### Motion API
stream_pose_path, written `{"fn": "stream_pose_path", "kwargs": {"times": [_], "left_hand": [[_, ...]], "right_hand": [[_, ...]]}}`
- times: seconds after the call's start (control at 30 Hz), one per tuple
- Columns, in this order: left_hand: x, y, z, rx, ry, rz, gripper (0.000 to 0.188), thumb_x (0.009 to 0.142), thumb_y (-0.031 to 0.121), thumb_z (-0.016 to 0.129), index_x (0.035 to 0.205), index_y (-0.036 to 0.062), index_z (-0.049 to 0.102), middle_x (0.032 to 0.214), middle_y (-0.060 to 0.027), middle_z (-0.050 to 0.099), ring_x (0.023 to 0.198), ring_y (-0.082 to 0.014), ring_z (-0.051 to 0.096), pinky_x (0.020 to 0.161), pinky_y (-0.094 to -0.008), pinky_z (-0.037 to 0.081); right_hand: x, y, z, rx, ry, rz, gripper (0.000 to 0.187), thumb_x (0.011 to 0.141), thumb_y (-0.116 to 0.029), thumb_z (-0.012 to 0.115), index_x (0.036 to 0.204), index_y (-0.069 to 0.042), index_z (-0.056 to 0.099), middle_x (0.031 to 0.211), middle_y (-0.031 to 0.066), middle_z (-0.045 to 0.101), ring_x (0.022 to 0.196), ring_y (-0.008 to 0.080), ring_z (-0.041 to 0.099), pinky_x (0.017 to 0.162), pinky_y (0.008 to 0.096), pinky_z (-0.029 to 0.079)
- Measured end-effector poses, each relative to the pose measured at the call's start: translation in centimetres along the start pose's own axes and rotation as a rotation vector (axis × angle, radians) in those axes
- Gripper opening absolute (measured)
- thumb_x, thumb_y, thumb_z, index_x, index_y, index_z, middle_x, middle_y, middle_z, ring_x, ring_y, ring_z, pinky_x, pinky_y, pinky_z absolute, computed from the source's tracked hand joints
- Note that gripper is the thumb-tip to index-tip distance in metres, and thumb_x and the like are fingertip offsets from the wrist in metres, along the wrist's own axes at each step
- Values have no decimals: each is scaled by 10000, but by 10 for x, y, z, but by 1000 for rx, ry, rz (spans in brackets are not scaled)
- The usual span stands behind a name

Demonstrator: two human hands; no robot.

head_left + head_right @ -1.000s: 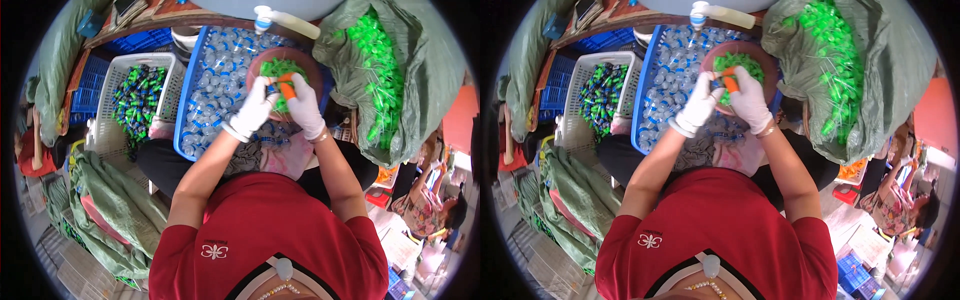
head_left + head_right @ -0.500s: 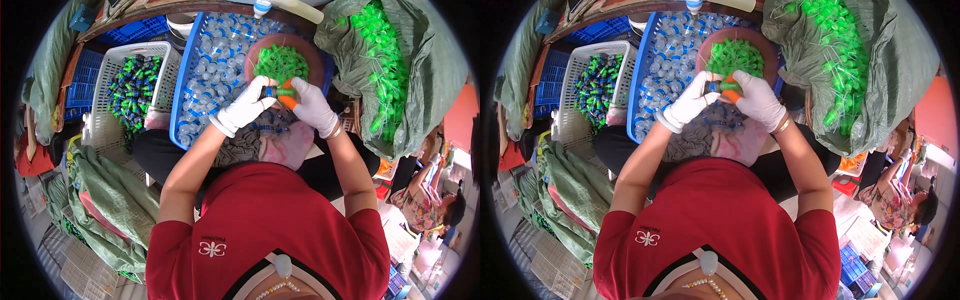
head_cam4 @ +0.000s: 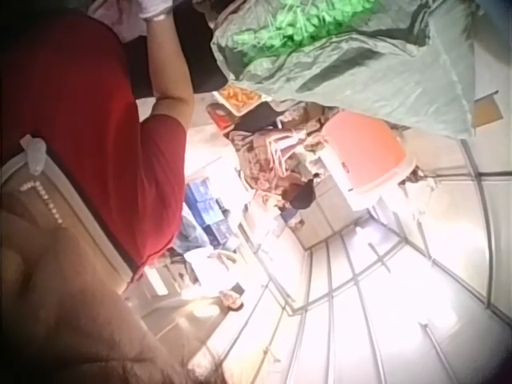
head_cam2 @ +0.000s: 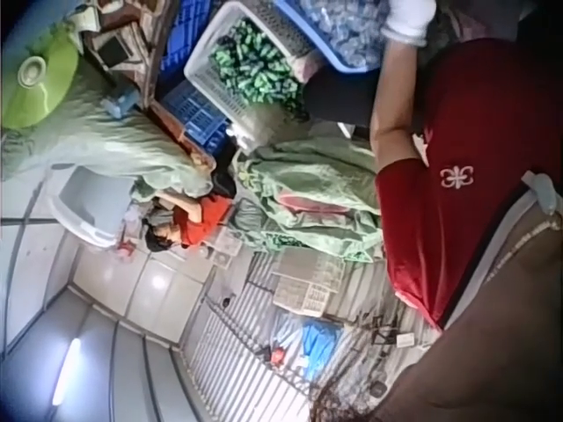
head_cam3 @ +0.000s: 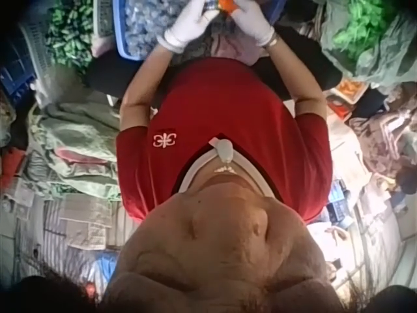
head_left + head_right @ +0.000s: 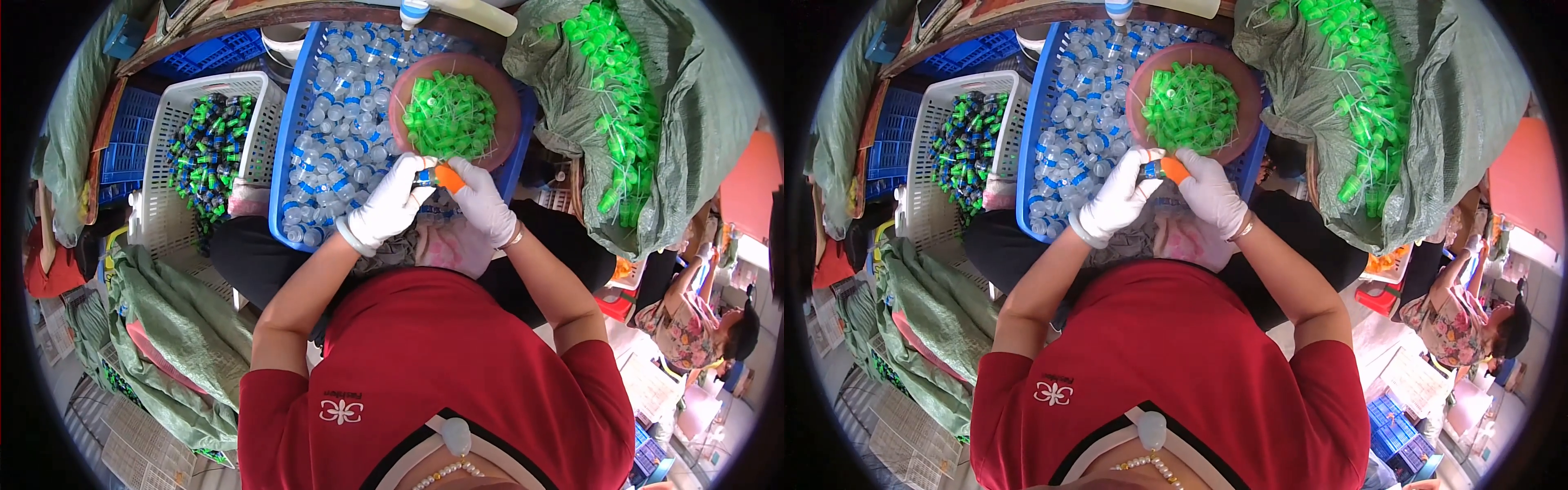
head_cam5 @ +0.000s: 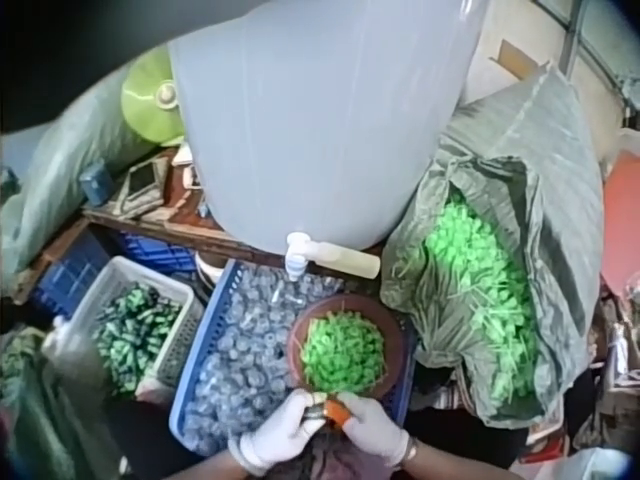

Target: Assembling small plastic items with green feathers by attaching orange caps.

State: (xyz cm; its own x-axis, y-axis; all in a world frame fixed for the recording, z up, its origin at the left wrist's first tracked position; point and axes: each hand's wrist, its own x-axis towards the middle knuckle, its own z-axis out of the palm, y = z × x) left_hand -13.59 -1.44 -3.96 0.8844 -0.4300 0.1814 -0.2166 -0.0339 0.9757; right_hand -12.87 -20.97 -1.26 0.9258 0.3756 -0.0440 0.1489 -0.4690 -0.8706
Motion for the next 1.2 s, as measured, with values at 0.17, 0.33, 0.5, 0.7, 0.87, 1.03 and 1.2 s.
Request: {"fn": "stream_pose_path", "kwargs": {"times": [0.17, 0.33, 0.5, 0.7, 0.87, 1.03, 1.2], "left_hand": [[-10, 13, -45, 449, 124, 109, 432, 860, -28, 640, 1264, 20, 491, 1177, -163, 555, 1076, -299, 565, 948, -369, 455], [-8, 22, -136, 1408, 863, -157, 402, 746, -53, 668, 1128, 71, 652, 996, -131, 651, 951, -323, 604, 846, -414, 482], [32, -17, -105, 1155, 425, -46, 338, 772, 40, 674, 1095, 141, 682, 933, -126, 650, 905, -318, 607, 796, -437, 501], [78, -81, -84, 1066, 485, -172, 260, 793, 96, 703, 1048, 143, 688, 940, -141, 650, 868, -333, 622, 768, -435, 516], [81, -78, -87, 941, 333, -289, 254, 794, 80, 726, 1041, 97, 670, 950, -132, 662, 867, -277, 646, 799, -378, 525], [92, -54, -70, -57, 522, 81, 313, 887, 81, 678, 1178, 37, 574, 1092, -80, 634, 971, -185, 616, 827, -330, 521], [115, 13, -69, -330, 412, 88, 396, 935, 20, 617, 1307, 28, 483, 1212, -71, 563, 1048, -167, 587, 885, -317, 511]], "right_hand": [[20, 4, 8, 57, -1, -205, 217, 870, -157, 641, 1028, -11, 613, 930, 162, 625, 860, 360, 616, 735, 458, 484], [52, 26, -61, -1080, 94, -62, 246, 763, -159, 654, 997, -84, 650, 986, 91, 614, 940, 308, 575, 750, 447, 462], [72, 50, -63, -1290, -10, -176, 216, 739, -105, 632, 952, -111, 666, 985, 98, 622, 930, 301, 593, 764, 453, 439], [69, 41, -66, -1242, -98, -114, 241, 726, -74, 631, 961, -122, 653, 999, 90, 615, 940, 299, 593, 791, 459, 418], [53, 19, -73, -953, 24, -77, 283, 762, -53, 665, 1042, -71, 628, 969, 123, 620, 931, 336, 596, 801, 453, 449], [46, -23, -65, -511, 290, -218, 281, 795, -25, 687, 1059, -36, 592, 889, 141, 597, 851, 374, 592, 759, 447, 469], [66, -77, -68, -404, 492, -475, 259, 834, -8, 687, 1075, -38, 596, 835, 130, 604, 742, 343, 606, 664, 416, 482]]}}
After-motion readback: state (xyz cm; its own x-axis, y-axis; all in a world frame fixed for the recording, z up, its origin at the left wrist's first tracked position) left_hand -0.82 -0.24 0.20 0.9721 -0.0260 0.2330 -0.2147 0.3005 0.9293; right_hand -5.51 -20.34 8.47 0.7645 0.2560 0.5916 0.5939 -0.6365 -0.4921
